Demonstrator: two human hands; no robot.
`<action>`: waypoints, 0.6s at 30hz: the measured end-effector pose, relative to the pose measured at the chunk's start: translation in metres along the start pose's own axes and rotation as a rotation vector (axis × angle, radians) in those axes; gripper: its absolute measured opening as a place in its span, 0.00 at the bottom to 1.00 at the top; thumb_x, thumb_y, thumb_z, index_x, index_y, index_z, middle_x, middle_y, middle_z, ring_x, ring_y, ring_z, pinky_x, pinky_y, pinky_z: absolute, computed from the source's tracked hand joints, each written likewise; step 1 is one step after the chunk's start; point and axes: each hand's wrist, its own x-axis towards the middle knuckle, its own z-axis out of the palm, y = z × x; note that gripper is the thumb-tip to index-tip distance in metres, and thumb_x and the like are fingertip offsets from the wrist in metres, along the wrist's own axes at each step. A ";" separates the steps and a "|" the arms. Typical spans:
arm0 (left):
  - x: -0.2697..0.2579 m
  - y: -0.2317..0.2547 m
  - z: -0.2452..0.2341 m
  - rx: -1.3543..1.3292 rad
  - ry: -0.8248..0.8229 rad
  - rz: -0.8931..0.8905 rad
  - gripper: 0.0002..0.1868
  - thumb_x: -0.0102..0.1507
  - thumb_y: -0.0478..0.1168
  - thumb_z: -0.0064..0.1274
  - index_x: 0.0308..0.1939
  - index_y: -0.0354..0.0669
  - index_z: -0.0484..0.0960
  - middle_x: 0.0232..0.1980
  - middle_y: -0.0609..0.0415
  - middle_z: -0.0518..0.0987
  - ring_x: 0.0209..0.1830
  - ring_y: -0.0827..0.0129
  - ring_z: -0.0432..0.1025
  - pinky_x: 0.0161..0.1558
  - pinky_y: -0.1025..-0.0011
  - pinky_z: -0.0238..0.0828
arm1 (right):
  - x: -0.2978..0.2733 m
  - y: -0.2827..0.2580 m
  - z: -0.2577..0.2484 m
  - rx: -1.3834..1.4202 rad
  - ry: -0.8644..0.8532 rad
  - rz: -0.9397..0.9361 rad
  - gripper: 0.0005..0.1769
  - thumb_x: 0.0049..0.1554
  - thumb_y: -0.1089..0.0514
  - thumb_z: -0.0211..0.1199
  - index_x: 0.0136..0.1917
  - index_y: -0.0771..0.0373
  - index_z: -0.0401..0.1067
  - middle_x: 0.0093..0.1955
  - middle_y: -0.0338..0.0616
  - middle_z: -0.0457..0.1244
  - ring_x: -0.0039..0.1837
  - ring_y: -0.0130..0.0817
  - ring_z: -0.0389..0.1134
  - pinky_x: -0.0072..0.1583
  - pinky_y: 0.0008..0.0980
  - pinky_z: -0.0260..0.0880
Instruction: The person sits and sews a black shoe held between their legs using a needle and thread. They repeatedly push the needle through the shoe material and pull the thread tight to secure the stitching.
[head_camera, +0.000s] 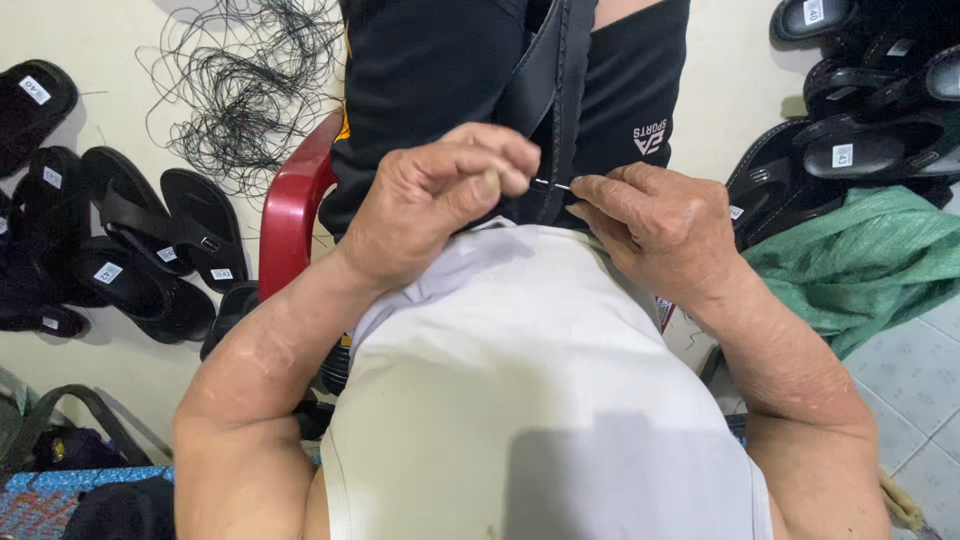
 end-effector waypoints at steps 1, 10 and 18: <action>0.001 -0.008 0.003 0.001 -0.002 -0.001 0.09 0.70 0.39 0.51 0.46 0.40 0.84 0.52 0.45 0.80 0.55 0.67 0.76 0.58 0.68 0.74 | -0.001 0.001 0.001 0.001 0.002 0.001 0.06 0.59 0.67 0.68 0.50 0.61 0.80 0.36 0.52 0.69 0.36 0.41 0.72 0.34 0.29 0.71; 0.006 -0.045 0.011 0.352 0.245 0.001 0.08 0.62 0.24 0.57 0.45 0.27 0.82 0.29 0.46 0.78 0.25 0.68 0.80 0.26 0.77 0.81 | 0.000 0.005 0.002 0.044 0.033 0.006 0.05 0.58 0.66 0.69 0.49 0.62 0.81 0.35 0.53 0.69 0.34 0.39 0.71 0.33 0.26 0.70; 0.009 -0.036 0.008 0.649 0.010 -0.134 0.07 0.58 0.24 0.59 0.36 0.36 0.87 0.27 0.44 0.81 0.28 0.62 0.80 0.27 0.73 0.74 | -0.008 0.008 0.016 -0.074 0.071 -0.003 0.06 0.58 0.63 0.69 0.50 0.61 0.80 0.35 0.48 0.67 0.33 0.36 0.70 0.33 0.25 0.70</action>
